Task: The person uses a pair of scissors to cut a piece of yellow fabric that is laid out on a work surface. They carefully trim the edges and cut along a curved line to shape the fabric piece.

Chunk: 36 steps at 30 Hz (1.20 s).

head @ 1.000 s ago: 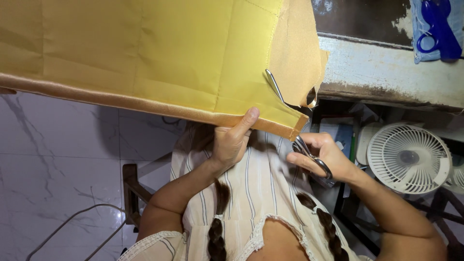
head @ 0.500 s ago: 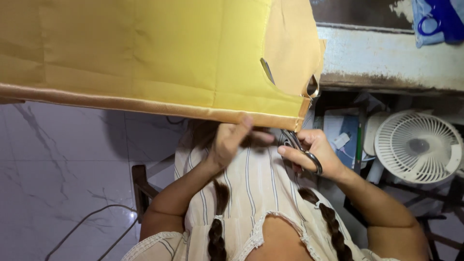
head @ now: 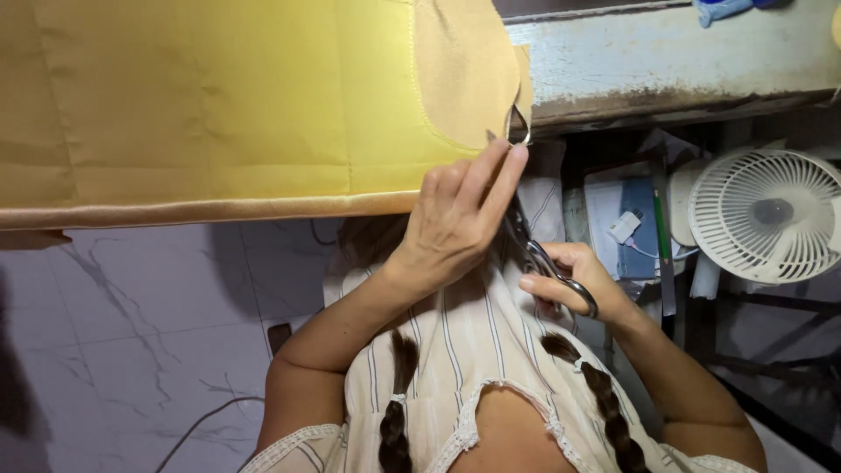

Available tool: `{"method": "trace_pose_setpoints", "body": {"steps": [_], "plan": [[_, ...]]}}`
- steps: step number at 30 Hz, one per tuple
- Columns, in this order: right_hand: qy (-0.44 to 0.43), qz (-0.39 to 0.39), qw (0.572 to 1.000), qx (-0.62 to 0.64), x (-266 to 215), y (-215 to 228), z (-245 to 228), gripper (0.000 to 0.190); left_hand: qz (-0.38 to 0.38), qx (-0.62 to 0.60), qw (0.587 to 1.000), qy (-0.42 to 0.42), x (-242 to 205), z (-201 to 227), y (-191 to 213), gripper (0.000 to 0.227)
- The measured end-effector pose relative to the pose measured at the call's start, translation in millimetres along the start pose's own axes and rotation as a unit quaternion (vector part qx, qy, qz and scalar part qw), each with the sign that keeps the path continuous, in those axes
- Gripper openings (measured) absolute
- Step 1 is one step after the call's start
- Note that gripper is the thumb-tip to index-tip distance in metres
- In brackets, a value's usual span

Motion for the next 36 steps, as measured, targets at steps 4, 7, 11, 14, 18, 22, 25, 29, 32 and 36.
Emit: {"method": "trace_pose_setpoints", "body": {"steps": [4, 7, 11, 14, 18, 22, 25, 29, 32, 36], "plan": [[-0.008, 0.04, 0.999, -0.001, -32, 26, 17, 0.021, -0.119, -0.091, 0.989, -0.009, 20, -10, 8, 0.075], [0.024, 0.064, 0.996, -0.05, -45, 38, 20, 0.025, -0.155, -0.059, 0.986, 0.005, 32, -18, 1, 0.061], [0.036, 0.088, 0.995, -0.034, -53, 45, 33, 0.022, -0.223, -0.038, 0.974, -0.006, 42, -25, -10, 0.049], [0.043, 0.084, 0.995, -0.026, -48, 43, 32, 0.021, -0.25, -0.05, 0.967, -0.006, 45, -24, -15, 0.045], [0.064, 0.073, 0.995, -0.023, -43, 35, 26, 0.022, -0.268, -0.111, 0.957, 0.002, 49, -24, -17, 0.017], [0.069, 0.083, 0.993, -0.037, -45, 35, 32, 0.024, -0.263, -0.165, 0.95, 0.03, 50, -27, -25, 0.011], [0.116, 0.079, 0.982, -0.124, -39, 36, 26, 0.029, -0.247, -0.219, 0.94, 0.078, 54, -33, -22, 0.005], [0.203, 0.115, 0.919, -0.317, -34, 24, 5, 0.047, -0.215, -0.305, 0.92, 0.116, 59, -36, -13, 0.012], [0.233, 0.146, 0.88, -0.387, -28, 21, 1, 0.056, -0.201, -0.348, 0.905, 0.136, 64, -37, -7, 0.014], [0.229, 0.17, 0.849, -0.445, -17, 30, 2, 0.055, -0.185, -0.36, 0.903, 0.142, 65, -40, -9, 0.013]]}}
Point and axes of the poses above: each hand's wrist, its own x-axis towards the middle knuckle, its own y-axis out of the back of the hand, z = x × y, the point moved 5 cm from there along x, towards the middle knuckle, and after that the axes turned 7 degrees about x, right-handed, at the moved point
